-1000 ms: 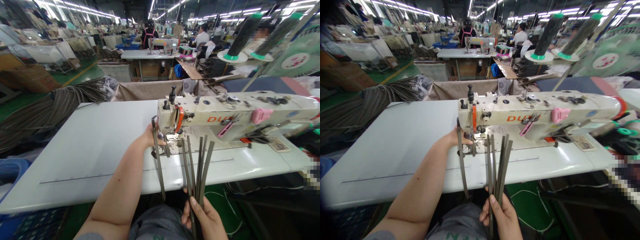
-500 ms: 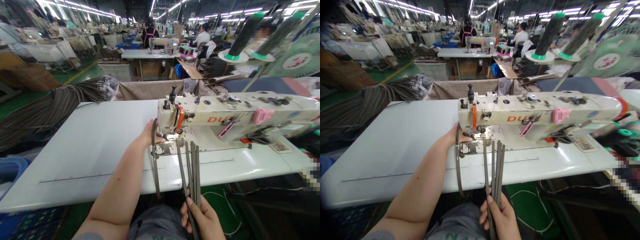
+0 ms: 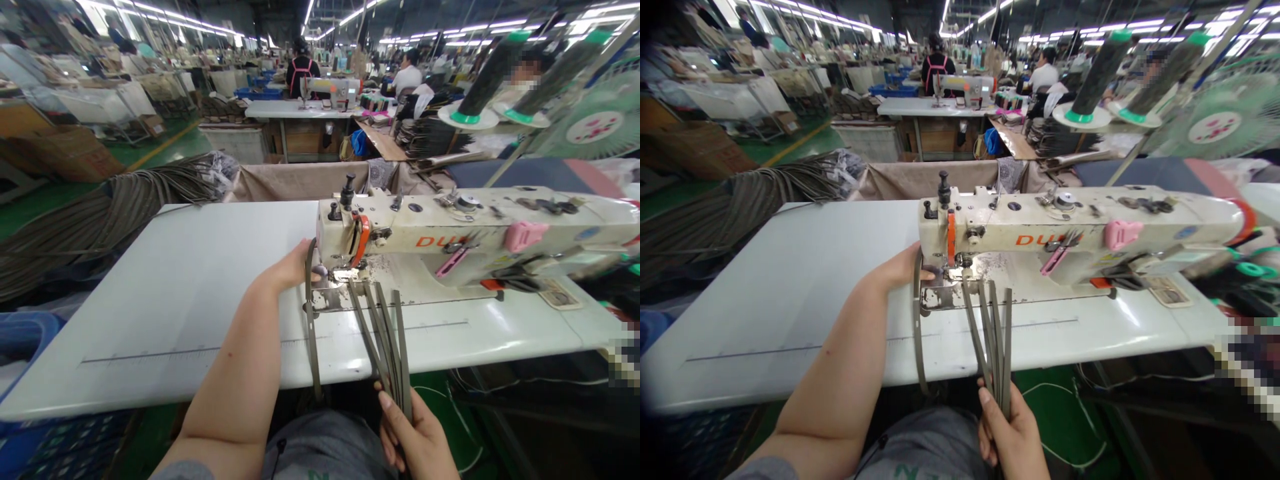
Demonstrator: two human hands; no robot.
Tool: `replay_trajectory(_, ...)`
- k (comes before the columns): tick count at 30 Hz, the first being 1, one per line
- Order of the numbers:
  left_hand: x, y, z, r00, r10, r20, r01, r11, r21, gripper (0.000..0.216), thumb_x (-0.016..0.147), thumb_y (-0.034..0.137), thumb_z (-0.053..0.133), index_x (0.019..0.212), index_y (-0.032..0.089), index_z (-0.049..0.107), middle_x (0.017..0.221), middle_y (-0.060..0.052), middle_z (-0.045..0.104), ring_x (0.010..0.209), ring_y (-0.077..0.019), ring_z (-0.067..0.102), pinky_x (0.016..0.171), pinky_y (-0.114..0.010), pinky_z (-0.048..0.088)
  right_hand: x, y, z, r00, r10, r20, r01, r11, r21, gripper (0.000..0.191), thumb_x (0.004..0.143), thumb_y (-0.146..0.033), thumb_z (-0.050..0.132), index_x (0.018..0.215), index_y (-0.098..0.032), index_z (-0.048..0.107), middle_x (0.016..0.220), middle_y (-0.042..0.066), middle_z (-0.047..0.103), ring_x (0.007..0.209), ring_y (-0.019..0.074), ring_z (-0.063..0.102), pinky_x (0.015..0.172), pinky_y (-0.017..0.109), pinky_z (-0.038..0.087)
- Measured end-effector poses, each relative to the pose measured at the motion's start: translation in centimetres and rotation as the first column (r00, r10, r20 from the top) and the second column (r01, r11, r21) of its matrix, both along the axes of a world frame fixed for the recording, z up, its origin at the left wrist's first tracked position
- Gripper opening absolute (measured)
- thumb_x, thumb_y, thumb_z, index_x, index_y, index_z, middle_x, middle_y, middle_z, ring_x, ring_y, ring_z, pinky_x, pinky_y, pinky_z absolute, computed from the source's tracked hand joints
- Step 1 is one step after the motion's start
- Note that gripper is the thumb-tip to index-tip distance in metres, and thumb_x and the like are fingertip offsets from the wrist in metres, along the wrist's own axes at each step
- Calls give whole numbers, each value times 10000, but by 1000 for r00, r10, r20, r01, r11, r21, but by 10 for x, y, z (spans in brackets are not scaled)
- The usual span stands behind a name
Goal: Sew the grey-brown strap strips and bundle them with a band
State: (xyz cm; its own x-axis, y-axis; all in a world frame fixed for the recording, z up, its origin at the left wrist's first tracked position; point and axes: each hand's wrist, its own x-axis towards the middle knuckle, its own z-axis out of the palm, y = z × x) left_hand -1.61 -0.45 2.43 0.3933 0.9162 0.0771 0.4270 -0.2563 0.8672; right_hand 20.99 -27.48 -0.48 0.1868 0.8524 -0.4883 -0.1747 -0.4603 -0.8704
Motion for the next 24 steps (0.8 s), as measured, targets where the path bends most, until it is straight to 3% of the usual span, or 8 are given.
replay_trajectory(2,-4,5,-2,1000,-16,-5,16,1000,-3,592,655,110,733,1240,158,654,1233,-110,716,1172,-294,648,1084,-452,492,5,3,3,997,-28,71,25,999,44,562,802,-654,753,1062,-174,619,398,-103,446,347,63,337,387,199,213)
replay_trajectory(8,-4,21,-14,947,319,45,-320,947,19,384,735,46,606,1081,145,741,1260,-110,726,1239,-268,627,1171,-427,403,30,25,8,963,-68,261,41,994,106,576,766,-659,750,1050,-173,627,418,-89,472,367,91,354,390,228,237)
replay_trajectory(13,-1,25,-16,868,430,249,-404,902,-148,231,805,80,590,964,143,744,1030,-74,772,1022,-206,692,1051,-357,483,56,55,16,844,83,530,-130,990,51,491,900,-601,525,1127,-176,614,457,-52,549,399,160,460,430,279,351)
replay_trajectory(15,2,23,-15,827,454,331,-393,888,-238,131,848,171,623,916,137,729,928,-64,760,915,-190,689,969,-337,514,68,69,19,702,155,695,-223,975,8,417,914,-532,476,1094,-186,627,474,-26,580,450,210,554,490,320,432)
replay_trajectory(18,5,19,-11,782,448,434,-305,882,-360,202,898,331,651,886,133,684,848,-61,731,773,-157,672,822,-295,545,81,93,20,382,143,913,-305,952,-22,399,908,-387,445,1164,-143,629,711,94,722,689,299,700,652,395,528)
replay_trajectory(21,8,15,-6,765,398,506,-139,869,-474,382,932,511,623,902,131,653,785,-71,706,678,-157,665,708,-286,553,87,113,21,97,70,993,-334,942,-34,478,948,-301,415,1344,-76,559,1067,221,733,884,345,717,738,440,543)
replay_trajectory(24,8,11,-1,767,333,548,22,840,-542,475,927,601,601,919,128,649,775,-86,699,662,-184,677,685,-328,578,83,128,23,-162,-17,987,-352,935,-41,476,1000,-292,428,1405,-65,533,1108,224,699,872,348,694,746,445,537)
